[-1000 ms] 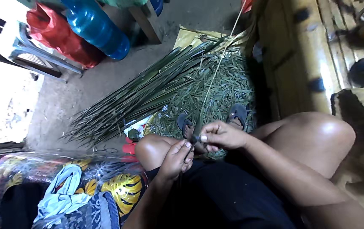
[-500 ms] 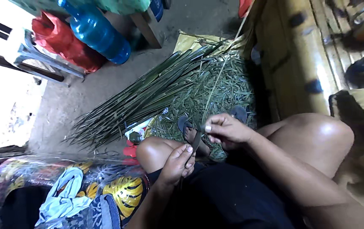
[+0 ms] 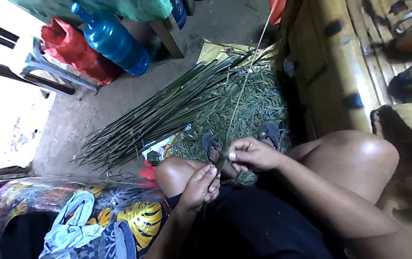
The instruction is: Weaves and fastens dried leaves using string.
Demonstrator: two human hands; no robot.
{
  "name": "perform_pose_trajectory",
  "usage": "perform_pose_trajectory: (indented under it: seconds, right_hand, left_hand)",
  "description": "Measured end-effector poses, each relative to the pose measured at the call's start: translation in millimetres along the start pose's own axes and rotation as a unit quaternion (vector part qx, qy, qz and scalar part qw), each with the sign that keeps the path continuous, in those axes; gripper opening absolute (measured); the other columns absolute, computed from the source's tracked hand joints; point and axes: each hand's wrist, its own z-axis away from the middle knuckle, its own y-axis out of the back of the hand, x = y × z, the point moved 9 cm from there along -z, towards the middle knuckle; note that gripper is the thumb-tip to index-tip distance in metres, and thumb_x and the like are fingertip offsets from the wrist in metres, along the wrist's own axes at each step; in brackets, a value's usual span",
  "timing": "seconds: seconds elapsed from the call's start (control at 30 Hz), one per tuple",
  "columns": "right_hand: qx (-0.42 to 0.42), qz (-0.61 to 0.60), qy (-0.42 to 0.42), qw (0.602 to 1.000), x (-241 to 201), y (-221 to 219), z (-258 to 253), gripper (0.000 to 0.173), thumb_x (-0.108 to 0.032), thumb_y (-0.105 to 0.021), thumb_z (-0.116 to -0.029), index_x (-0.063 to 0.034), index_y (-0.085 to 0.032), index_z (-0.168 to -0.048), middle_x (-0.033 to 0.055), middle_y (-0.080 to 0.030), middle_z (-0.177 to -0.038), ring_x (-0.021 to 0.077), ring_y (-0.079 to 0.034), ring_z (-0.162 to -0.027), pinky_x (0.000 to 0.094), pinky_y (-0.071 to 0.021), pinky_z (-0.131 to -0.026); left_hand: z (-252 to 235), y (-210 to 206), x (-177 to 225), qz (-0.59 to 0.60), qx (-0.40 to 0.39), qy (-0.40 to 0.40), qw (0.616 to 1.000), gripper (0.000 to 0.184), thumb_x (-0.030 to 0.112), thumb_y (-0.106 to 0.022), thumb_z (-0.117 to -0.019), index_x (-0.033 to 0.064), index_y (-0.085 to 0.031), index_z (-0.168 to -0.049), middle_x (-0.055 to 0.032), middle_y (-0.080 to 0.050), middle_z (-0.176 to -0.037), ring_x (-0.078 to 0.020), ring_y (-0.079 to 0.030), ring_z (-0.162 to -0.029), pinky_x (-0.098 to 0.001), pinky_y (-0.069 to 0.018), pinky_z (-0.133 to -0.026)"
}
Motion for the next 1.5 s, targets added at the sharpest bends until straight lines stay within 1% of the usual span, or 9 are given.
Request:
perform_pose_trajectory:
  seconds: [0.1,0.23,0.43,0.63,0.7,0.9,1.13,1.33,1.5]
  right_hand:
    - [-0.025,-0.031,0.011,0.999,4,-11,2,0.025,-0.027,-0.053,-0.1071,-0.0098,-0.067,-0.096,-0.0058,-0.066,-0.07,0.0004,-0.057,-0.055,0.0175,-0.0476,-0.05]
    - [0.03,0.007,0.034,0.999,-8,14,-5,0.027,-0.024,-0.053,-0.1057,-0.0077,-0.067,-0.09,-0.003,-0.065,-0.066,0.0025,-0.057,-0.054,0.0189,-0.0489,-0.052]
    - [0.133,0.03,0.055,0.989,-27,54,-6,0.025,-0.026,-0.052,-0.1061,-0.0091,-0.067,-0.095,0.0016,-0.063,-0.067,0.0064,-0.054,-0.049,0.0213,-0.0483,-0.046]
    - [-0.042,0.014,0.005,0.999,2,-15,5,0.026,-0.026,-0.054,-0.1068,-0.0075,-0.067,-0.096,-0.0046,-0.065,-0.07,0.0018,-0.058,-0.055,0.019,-0.0487,-0.05]
    - [-0.035,0.004,0.015,0.999,0,-15,5,0.025,-0.026,-0.053,-0.1071,-0.008,-0.067,-0.095,-0.0053,-0.065,-0.07,0.001,-0.058,-0.055,0.0184,-0.0485,-0.05]
    - [0.082,0.017,0.041,0.996,-23,40,-2,0.027,-0.024,-0.051,-0.1062,-0.0084,-0.067,-0.092,-0.0012,-0.064,-0.066,0.0041,-0.057,-0.052,0.0195,-0.0495,-0.05]
    - [-0.058,-0.01,-0.014,0.998,3,-16,6,0.024,-0.026,-0.052,-0.1068,-0.0095,-0.066,-0.096,-0.0052,-0.066,-0.069,0.001,-0.057,-0.053,0.0177,-0.0472,-0.048]
    - [0.003,0.031,0.018,0.999,-11,12,-5,0.027,-0.024,-0.052,-0.1059,-0.0081,-0.067,-0.09,-0.0045,-0.065,-0.067,0.0014,-0.057,-0.055,0.018,-0.0486,-0.052]
    - [0.084,0.053,0.042,0.994,-28,43,-12,0.025,-0.024,-0.053,-0.106,-0.0084,-0.068,-0.093,-0.001,-0.066,-0.068,0.0037,-0.057,-0.053,0.0189,-0.0492,-0.05]
  left_hand:
    - [-2,-1,0,0.005,-0.003,-0.006,1.0,0.024,0.027,-0.044,-0.1102,0.01,-0.058,-0.099,0.0074,-0.044,-0.057,-0.0028,-0.044,-0.042,-0.0175,-0.0395,-0.04]
    - [2,-3,0,0.007,-0.013,0.0,1.0,0.024,0.026,-0.041,-0.1109,0.0094,-0.056,-0.1,0.0071,-0.044,-0.057,-0.0028,-0.043,-0.042,-0.0173,-0.0392,-0.041]
    - [6,-5,-2,-0.006,-0.009,0.003,1.0,0.023,0.025,-0.043,-0.1101,0.0105,-0.057,-0.099,0.0072,-0.043,-0.057,-0.0026,-0.043,-0.042,-0.0171,-0.0382,-0.041]
    - [-2,1,3,-0.013,0.011,-0.017,1.0,0.023,0.025,-0.044,-0.1101,0.0106,-0.058,-0.099,0.0064,-0.045,-0.059,-0.0033,-0.043,-0.042,-0.0175,-0.0388,-0.041]
    - [-2,1,3,-0.017,0.007,-0.015,1.0,0.023,0.026,-0.044,-0.1101,0.0102,-0.058,-0.1,0.0065,-0.045,-0.058,-0.0033,-0.043,-0.042,-0.0176,-0.0391,-0.04]
    - [6,-3,1,-0.033,0.0,-0.005,0.999,0.023,0.026,-0.045,-0.11,0.0106,-0.058,-0.098,0.0066,-0.045,-0.058,-0.0027,-0.043,-0.043,-0.017,-0.0385,-0.041]
    - [1,0,8,-0.036,0.016,-0.023,0.999,0.023,0.027,-0.044,-0.1101,0.0117,-0.057,-0.098,0.0075,-0.044,-0.058,-0.0026,-0.043,-0.042,-0.0173,-0.0391,-0.04]
    - [4,-1,9,-0.022,0.012,-0.017,1.0,0.024,0.026,-0.042,-0.1106,0.0097,-0.057,-0.1,0.0069,-0.045,-0.058,-0.0026,-0.043,-0.042,-0.0169,-0.0392,-0.04]
    - [7,0,6,-0.02,0.009,-0.012,1.0,0.023,0.026,-0.044,-0.1101,0.0104,-0.057,-0.099,0.007,-0.045,-0.058,-0.0028,-0.044,-0.042,-0.0172,-0.0397,-0.04]
